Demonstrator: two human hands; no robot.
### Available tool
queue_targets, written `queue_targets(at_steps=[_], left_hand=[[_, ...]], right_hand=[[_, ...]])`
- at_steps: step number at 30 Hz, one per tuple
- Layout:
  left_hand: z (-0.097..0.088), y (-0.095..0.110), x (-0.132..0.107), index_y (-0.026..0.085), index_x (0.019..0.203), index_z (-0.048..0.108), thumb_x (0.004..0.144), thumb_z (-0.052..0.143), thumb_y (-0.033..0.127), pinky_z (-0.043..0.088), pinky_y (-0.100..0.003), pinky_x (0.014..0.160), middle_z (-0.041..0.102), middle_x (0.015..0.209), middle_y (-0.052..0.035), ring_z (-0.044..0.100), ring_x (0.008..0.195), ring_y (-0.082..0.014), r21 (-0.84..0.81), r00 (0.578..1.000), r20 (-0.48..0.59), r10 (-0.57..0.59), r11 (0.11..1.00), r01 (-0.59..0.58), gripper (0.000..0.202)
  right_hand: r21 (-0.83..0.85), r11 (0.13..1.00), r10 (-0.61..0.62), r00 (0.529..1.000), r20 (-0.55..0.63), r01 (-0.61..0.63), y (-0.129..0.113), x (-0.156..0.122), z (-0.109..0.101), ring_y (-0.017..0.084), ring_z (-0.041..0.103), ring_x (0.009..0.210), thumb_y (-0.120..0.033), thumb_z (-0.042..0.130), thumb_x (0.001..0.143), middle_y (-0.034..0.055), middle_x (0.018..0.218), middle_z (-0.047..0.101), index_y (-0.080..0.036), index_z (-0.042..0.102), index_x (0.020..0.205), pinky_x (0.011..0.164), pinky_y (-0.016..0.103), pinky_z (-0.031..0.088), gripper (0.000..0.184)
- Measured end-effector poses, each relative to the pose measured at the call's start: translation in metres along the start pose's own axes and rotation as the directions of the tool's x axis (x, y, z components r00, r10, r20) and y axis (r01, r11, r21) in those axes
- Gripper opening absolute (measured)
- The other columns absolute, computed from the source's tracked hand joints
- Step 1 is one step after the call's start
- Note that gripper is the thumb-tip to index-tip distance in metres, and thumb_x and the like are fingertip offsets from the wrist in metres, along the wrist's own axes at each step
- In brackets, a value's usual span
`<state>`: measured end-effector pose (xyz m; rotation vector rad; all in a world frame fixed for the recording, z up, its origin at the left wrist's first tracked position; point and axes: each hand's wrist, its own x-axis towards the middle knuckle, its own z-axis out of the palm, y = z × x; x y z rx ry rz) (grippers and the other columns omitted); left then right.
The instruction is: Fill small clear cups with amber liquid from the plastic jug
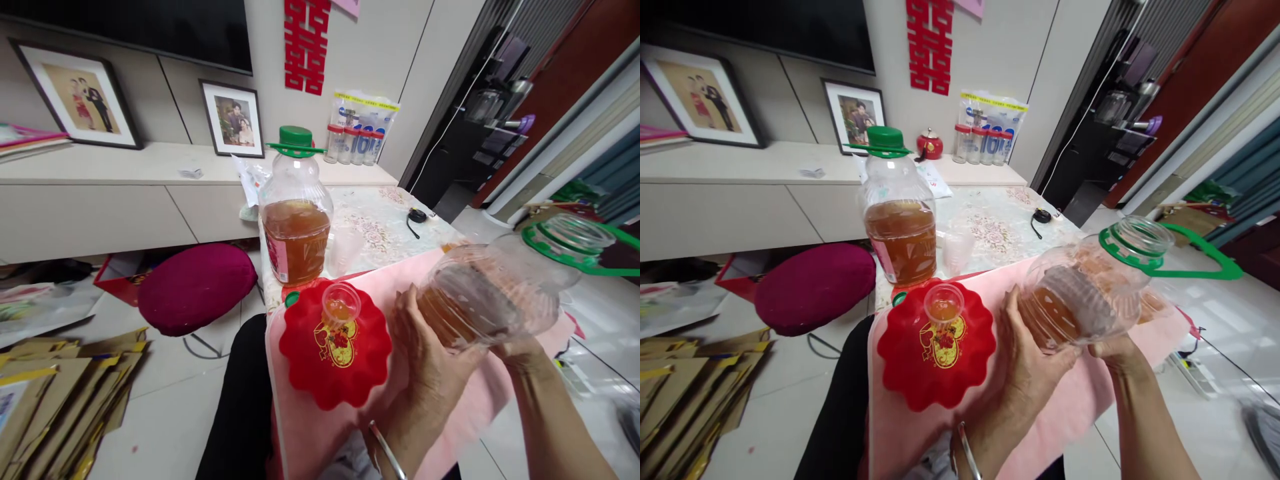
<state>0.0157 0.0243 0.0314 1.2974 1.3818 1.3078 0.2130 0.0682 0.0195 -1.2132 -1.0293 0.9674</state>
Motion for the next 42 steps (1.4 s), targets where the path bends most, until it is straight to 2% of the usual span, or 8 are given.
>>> queue_targets(at_steps=[4,12,19,23,27,31,35,42], left_hand=[[-0.004,0.003,0.006,0.015,0.157,0.029,0.06,0.091,0.047,0.026,-0.06,0.135,0.034,0.167,-0.0176,0.031,0.158,-0.0356,-0.032,0.995,0.091,-0.043,0.998,0.046,0.12],[-0.005,-0.007,0.006,0.02,0.162,0.018,0.064,0.086,0.043,0.021,-0.057,0.137,0.024,0.172,-0.0133,0.02,0.163,-0.031,0.036,0.991,0.134,0.004,0.999,-0.009,0.121],[-0.008,-0.005,-0.001,0.008,0.162,0.013,0.065,0.085,0.03,0.015,-0.056,0.139,0.014,0.172,-0.0212,0.011,0.164,-0.0321,0.075,0.996,0.087,-0.011,0.997,0.005,0.123],[-0.011,-0.006,-0.013,0.009,0.161,0.014,0.075,0.08,0.032,0.021,-0.053,0.138,0.015,0.171,-0.022,0.015,0.164,-0.029,0.069,0.996,0.023,0.085,0.994,-0.087,0.111],[-0.019,0.001,-0.026,0.014,0.159,0.018,0.074,0.08,0.024,0.029,-0.049,0.136,0.026,0.169,-0.0197,0.024,0.162,-0.0273,0.049,0.984,0.031,0.177,0.983,-0.178,0.105],[-0.043,0.012,-0.026,0.011,0.155,0.027,0.075,0.078,0.021,0.035,-0.05,0.133,0.035,0.163,-0.0222,0.033,0.159,-0.0286,0.091,0.97,-0.036,0.239,0.968,-0.235,0.095],[-0.087,0.017,-0.008,0.017,0.153,0.037,0.078,0.072,0.023,0.041,-0.048,0.129,0.039,0.161,-0.0167,0.039,0.155,-0.0272,0.18,0.955,-0.057,0.291,0.944,-0.276,0.083],[-0.147,0.009,0.027,0.015,0.157,0.032,0.077,0.071,0.029,0.036,-0.049,0.131,0.031,0.164,-0.016,0.034,0.157,-0.0284,0.343,0.99,-0.12,0.07,0.939,-0.025,0.09]], right_hand=[[0.018,0.999,0.042,0.999,0.035,-0.042,0.0,-0.002,0.003,0.041,0.071,0.105,-0.047,0.103,0.021,0.0145,0.099,0.078,-0.025,0.08,0.096,0.086,0.053,0.057,0.081],[0.126,0.988,0.079,0.995,0.061,-0.086,0.004,-0.034,0.021,0.046,0.065,0.124,-0.042,0.101,0.045,0.0166,0.127,0.075,-0.026,0.072,0.128,0.103,0.061,0.052,0.09],[0.275,0.961,-0.031,0.996,0.085,0.006,0.017,-0.079,0.042,0.037,0.041,0.152,-0.042,0.093,0.069,0.0071,0.163,0.05,-0.036,0.054,0.151,0.124,0.055,0.035,0.091],[0.357,0.934,0.006,1.0,-0.012,-0.002,0.024,-0.094,0.045,0.034,0.032,0.157,-0.044,0.093,0.069,0.0062,0.164,0.048,-0.036,0.053,0.153,0.132,0.054,0.016,0.094],[0.41,0.912,0.064,0.991,-0.12,-0.009,0.031,-0.095,0.044,0.035,0.038,0.154,-0.046,0.096,0.064,0.0075,0.156,0.057,-0.034,0.061,0.146,0.133,0.057,0.013,0.09],[0.439,0.898,0.08,0.98,-0.183,0.009,0.034,-0.092,0.044,0.034,0.049,0.148,-0.045,0.095,0.064,0.0111,0.145,0.066,-0.028,0.068,0.136,0.132,0.056,0.02,0.079],[0.464,0.886,0.126,0.961,-0.245,0.002,0.034,-0.091,0.044,0.031,0.058,0.14,-0.035,0.097,0.065,0.0133,0.136,0.071,-0.023,0.071,0.128,0.131,0.054,0.025,0.069],[0.504,0.863,0.169,0.942,-0.291,0.001,0.034,-0.095,0.046,0.031,0.064,0.133,-0.03,0.096,0.069,0.0134,0.136,0.072,-0.022,0.072,0.126,0.129,0.054,0.033,0.062]])
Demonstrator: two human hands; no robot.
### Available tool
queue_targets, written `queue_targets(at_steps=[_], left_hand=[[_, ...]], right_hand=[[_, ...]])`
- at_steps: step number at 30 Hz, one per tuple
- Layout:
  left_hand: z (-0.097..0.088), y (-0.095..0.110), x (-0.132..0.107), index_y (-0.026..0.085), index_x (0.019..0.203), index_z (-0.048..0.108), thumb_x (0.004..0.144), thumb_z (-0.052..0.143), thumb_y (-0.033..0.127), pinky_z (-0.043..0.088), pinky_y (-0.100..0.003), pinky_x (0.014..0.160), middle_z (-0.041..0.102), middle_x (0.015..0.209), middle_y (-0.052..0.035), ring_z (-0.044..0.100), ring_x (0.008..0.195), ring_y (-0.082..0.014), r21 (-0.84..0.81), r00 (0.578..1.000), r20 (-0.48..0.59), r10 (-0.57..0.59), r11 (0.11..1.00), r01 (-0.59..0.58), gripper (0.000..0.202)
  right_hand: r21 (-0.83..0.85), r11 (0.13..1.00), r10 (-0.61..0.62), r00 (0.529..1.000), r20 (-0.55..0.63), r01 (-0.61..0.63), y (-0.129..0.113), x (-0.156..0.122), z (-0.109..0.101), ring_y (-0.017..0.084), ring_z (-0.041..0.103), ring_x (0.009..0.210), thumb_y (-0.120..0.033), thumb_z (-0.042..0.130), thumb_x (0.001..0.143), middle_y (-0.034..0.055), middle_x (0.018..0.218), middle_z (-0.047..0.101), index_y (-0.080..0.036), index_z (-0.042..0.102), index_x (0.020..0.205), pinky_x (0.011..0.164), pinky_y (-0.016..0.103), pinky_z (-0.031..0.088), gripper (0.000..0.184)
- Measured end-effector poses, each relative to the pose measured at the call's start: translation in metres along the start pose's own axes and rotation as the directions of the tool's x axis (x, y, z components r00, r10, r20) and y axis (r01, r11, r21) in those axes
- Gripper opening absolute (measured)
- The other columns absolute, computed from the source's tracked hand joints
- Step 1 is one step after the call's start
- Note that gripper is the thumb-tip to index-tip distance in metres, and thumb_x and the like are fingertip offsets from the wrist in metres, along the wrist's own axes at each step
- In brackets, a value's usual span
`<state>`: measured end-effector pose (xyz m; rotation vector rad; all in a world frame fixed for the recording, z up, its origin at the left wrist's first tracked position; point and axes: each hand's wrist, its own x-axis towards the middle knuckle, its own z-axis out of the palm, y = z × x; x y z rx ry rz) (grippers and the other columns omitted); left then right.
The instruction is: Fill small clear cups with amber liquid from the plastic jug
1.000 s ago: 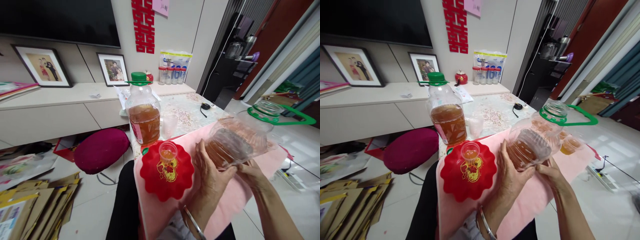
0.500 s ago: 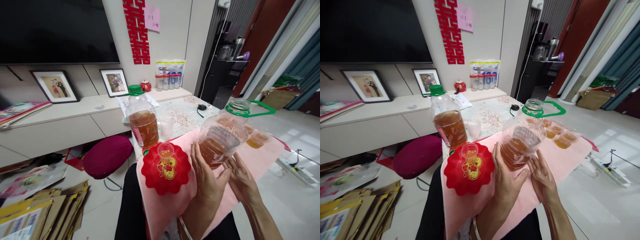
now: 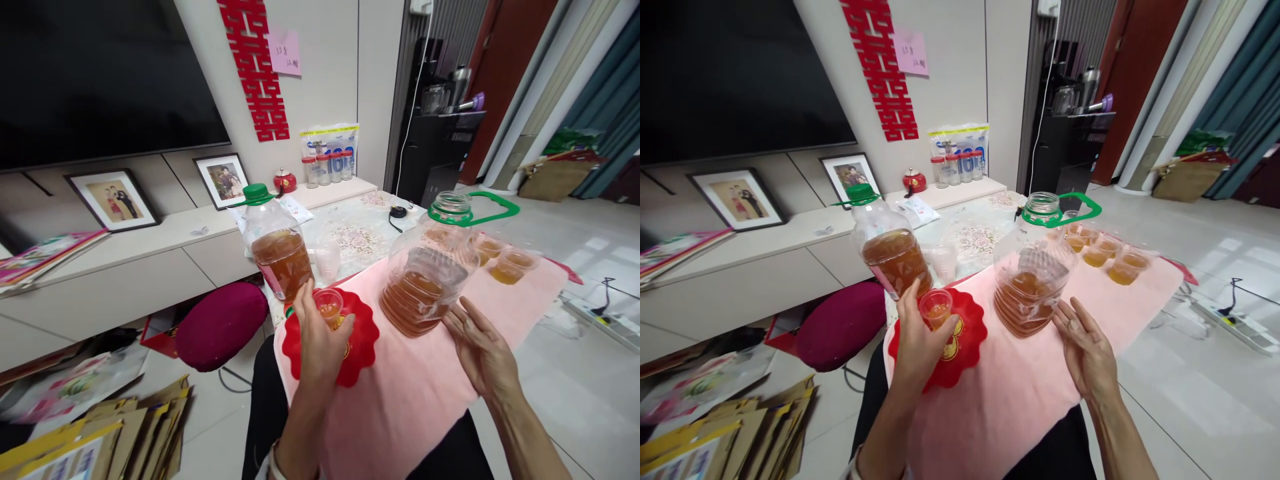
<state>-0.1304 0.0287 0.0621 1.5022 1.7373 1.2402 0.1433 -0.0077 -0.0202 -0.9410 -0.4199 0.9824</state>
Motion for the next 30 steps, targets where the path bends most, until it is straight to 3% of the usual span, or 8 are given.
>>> queue_targets(at_steps=[5,13,22,24,27,30], left_hand=[[-0.001,-0.018,0.013,0.015,0.16,0.025,0.076,0.072,0.024,0.028,-0.049,0.134,0.032,0.164,-0.0172,0.032,0.157,-0.0288,-0.004,0.996,0.072,-0.051,0.999,0.052,0.096],[0.009,-0.046,0.021,0.016,0.158,0.023,0.081,0.067,0.022,0.042,-0.048,0.124,0.056,0.147,-0.0171,0.056,0.139,-0.0245,-0.167,0.977,0.166,-0.137,0.972,0.165,0.089],[0.003,-0.047,0.011,0.021,0.155,0.025,0.078,0.072,0.031,0.047,-0.046,0.12,0.059,0.143,-0.0135,0.059,0.136,-0.0226,-0.258,0.982,0.17,-0.076,0.959,0.119,0.092],[-0.003,-0.038,0.007,0.023,0.154,0.025,0.076,0.074,0.034,0.047,-0.047,0.12,0.06,0.142,-0.0126,0.058,0.137,-0.0233,-0.281,0.979,0.195,-0.061,0.953,0.116,0.093],[-0.011,-0.024,-0.002,0.02,0.154,0.027,0.071,0.077,0.036,0.045,-0.05,0.123,0.061,0.141,-0.0138,0.057,0.139,-0.0254,-0.323,0.971,0.232,-0.058,0.937,0.133,0.099],[-0.015,-0.013,-0.013,0.021,0.155,0.027,0.069,0.078,0.037,0.045,-0.051,0.123,0.06,0.143,-0.0144,0.058,0.139,-0.0265,-0.354,0.948,0.31,-0.07,0.917,0.184,0.102]], right_hand=[[0.014,1.0,-0.003,1.0,-0.004,0.003,0.0,0.0,0.001,0.032,0.065,0.133,-0.028,0.097,0.067,0.0135,0.133,0.073,-0.021,0.073,0.123,0.128,0.054,0.035,0.062],[0.018,1.0,-0.01,1.0,-0.027,0.011,-0.001,-0.004,0.004,0.032,0.067,0.13,-0.028,0.097,0.067,0.0162,0.131,0.074,-0.019,0.073,0.121,0.126,0.052,0.037,0.061],[-0.07,0.997,0.005,0.997,-0.081,-0.011,-0.004,-0.023,-0.008,0.032,0.072,0.12,-0.035,0.095,0.07,0.0129,0.124,0.077,-0.021,0.077,0.115,0.123,0.053,0.043,0.05],[-0.101,0.995,0.015,0.997,-0.08,-0.023,-0.006,-0.031,-0.011,0.031,0.075,0.112,-0.039,0.094,0.071,0.0123,0.118,0.079,-0.022,0.079,0.11,0.117,0.053,0.049,0.046],[-0.146,0.988,0.052,0.998,-0.027,-0.056,-0.01,-0.046,-0.01,0.026,0.077,0.092,-0.043,0.093,0.07,0.0097,0.097,0.081,-0.022,0.081,0.095,0.094,0.044,0.063,0.035],[-0.193,0.977,0.106,0.99,0.097,-0.086,-0.018,-0.062,0.0,0.018,0.07,0.074,-0.045,0.091,0.075,0.0051,0.079,0.075,-0.021,0.078,0.084,0.072,0.03,0.06,0.028]])
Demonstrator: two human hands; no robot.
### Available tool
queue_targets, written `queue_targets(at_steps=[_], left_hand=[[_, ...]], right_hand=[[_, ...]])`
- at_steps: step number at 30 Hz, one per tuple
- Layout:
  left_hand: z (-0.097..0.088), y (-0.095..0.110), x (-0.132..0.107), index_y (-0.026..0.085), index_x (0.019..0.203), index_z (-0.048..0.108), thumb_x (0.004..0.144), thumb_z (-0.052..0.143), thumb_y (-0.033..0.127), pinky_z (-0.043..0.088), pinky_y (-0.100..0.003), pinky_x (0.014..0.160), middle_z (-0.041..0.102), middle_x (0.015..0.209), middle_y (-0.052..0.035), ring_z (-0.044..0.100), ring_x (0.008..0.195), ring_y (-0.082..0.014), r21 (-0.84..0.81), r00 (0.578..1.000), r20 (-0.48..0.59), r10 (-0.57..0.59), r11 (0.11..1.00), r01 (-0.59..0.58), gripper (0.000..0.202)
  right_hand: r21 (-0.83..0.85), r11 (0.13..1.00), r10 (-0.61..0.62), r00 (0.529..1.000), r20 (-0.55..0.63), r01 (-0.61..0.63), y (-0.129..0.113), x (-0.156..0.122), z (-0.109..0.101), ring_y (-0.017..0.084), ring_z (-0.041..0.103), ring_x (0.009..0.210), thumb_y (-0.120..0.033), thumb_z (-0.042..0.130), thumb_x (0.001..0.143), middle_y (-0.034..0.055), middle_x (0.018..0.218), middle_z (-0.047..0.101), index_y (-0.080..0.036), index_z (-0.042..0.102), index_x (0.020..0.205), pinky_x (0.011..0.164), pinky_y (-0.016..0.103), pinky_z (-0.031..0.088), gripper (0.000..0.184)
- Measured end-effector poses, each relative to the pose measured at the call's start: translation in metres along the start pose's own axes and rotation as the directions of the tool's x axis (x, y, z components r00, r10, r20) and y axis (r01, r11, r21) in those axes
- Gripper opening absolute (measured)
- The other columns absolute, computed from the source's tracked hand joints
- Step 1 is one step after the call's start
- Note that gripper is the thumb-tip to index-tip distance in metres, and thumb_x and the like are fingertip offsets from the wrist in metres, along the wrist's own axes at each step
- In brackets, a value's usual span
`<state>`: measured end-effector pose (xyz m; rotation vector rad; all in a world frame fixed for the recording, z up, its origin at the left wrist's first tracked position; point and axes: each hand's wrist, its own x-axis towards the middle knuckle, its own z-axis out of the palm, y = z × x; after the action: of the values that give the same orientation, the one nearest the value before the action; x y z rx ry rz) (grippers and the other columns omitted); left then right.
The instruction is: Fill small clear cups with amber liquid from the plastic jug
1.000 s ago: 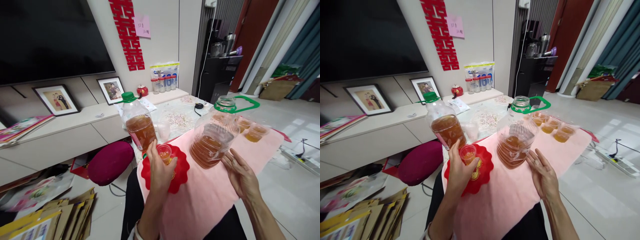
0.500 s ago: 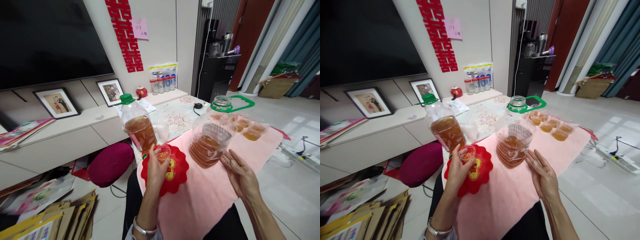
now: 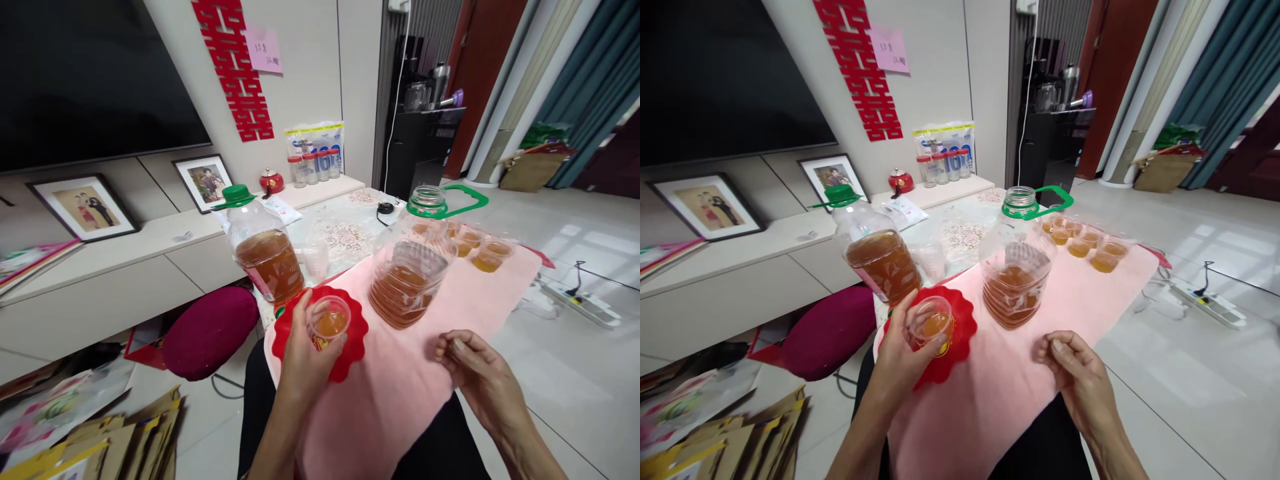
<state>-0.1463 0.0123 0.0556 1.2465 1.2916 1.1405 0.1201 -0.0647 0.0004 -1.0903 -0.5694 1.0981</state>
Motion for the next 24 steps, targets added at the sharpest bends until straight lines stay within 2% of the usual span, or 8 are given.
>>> queue_targets(at_steps=[2,6,10,14,18,22,24], left_hand=[[0.003,0.004,-0.01,0.026,0.156,0.027,0.071,0.079,0.035,0.047,-0.049,0.123,0.06,0.144,-0.0115,0.058,0.139,-0.0243,-0.012,0.997,0.078,-0.024,1.0,0.025,0.099],[0.014,0.008,-0.031,0.035,0.153,0.031,0.072,0.08,0.028,0.048,-0.046,0.123,0.059,0.147,-0.0046,0.059,0.138,-0.0213,0.009,0.975,0.213,-0.059,0.998,0.058,0.094],[0.033,0.007,-0.05,0.028,0.15,0.038,0.067,0.084,0.033,0.047,-0.052,0.123,0.062,0.141,-0.0098,0.061,0.134,-0.0277,-0.033,0.954,0.284,-0.097,0.993,0.111,0.095],[0.051,-0.004,-0.059,0.021,0.148,0.036,0.064,0.083,0.04,0.048,-0.047,0.119,0.064,0.133,-0.0132,0.063,0.128,-0.0285,-0.154,0.93,0.357,-0.09,0.976,0.154,0.098],[0.063,-0.012,-0.062,0.02,0.146,0.031,0.063,0.078,0.041,0.051,-0.041,0.111,0.061,0.138,-0.0155,0.06,0.131,-0.0283,-0.128,0.902,0.411,-0.133,0.971,0.202,0.098],[0.074,-0.018,-0.062,0.019,0.146,0.025,0.061,0.074,0.04,0.054,-0.038,0.1,0.063,0.127,-0.0136,0.065,0.115,-0.0246,-0.121,0.883,0.449,-0.14,0.969,0.215,0.099],[0.079,-0.025,-0.061,0.021,0.145,0.026,0.059,0.073,0.035,0.055,-0.036,0.096,0.061,0.129,-0.0136,0.064,0.115,-0.0245,-0.106,0.867,0.462,-0.185,0.96,0.261,0.099]], right_hand=[[-0.039,0.999,0.022,0.995,0.094,-0.018,-0.007,-0.01,0.011,0.014,0.064,0.068,-0.045,0.087,0.081,0.0032,0.073,0.07,-0.02,0.075,0.08,0.067,0.026,0.054,0.028],[-0.103,0.994,0.059,0.966,0.253,-0.034,-0.019,-0.025,0.032,0.014,0.059,0.064,-0.052,0.085,0.083,0.0019,0.067,0.065,-0.018,0.069,0.075,0.065,0.027,0.048,0.038],[-0.145,0.989,0.091,0.936,0.341,-0.043,-0.026,-0.032,0.041,0.013,0.058,0.06,-0.056,0.081,0.086,0.0015,0.065,0.065,-0.018,0.065,0.075,0.061,0.027,0.043,0.043],[-0.184,0.981,0.134,0.919,0.372,-0.069,-0.029,-0.034,0.039,0.012,0.058,0.057,-0.059,0.079,0.086,0.0004,0.063,0.063,-0.018,0.061,0.075,0.058,0.026,0.042,0.046],[-0.194,0.973,0.185,0.916,0.355,-0.122,-0.026,-0.036,0.029,0.009,0.053,0.05,-0.062,0.082,0.08,-0.0029,0.057,0.058,-0.019,0.055,0.071,0.052,0.023,0.038,0.051],[-0.161,0.962,0.261,0.918,0.299,-0.221,-0.022,-0.037,0.018,0.008,0.049,0.044,-0.058,0.085,0.075,-0.0043,0.054,0.056,-0.019,0.055,0.07,0.046,0.02,0.036,0.05],[-0.135,0.954,0.297,0.916,0.271,-0.269,-0.021,-0.038,0.015,0.007,0.047,0.042,-0.054,0.085,0.074,-0.005,0.052,0.054,-0.02,0.054,0.069,0.044,0.019,0.034,0.046]])
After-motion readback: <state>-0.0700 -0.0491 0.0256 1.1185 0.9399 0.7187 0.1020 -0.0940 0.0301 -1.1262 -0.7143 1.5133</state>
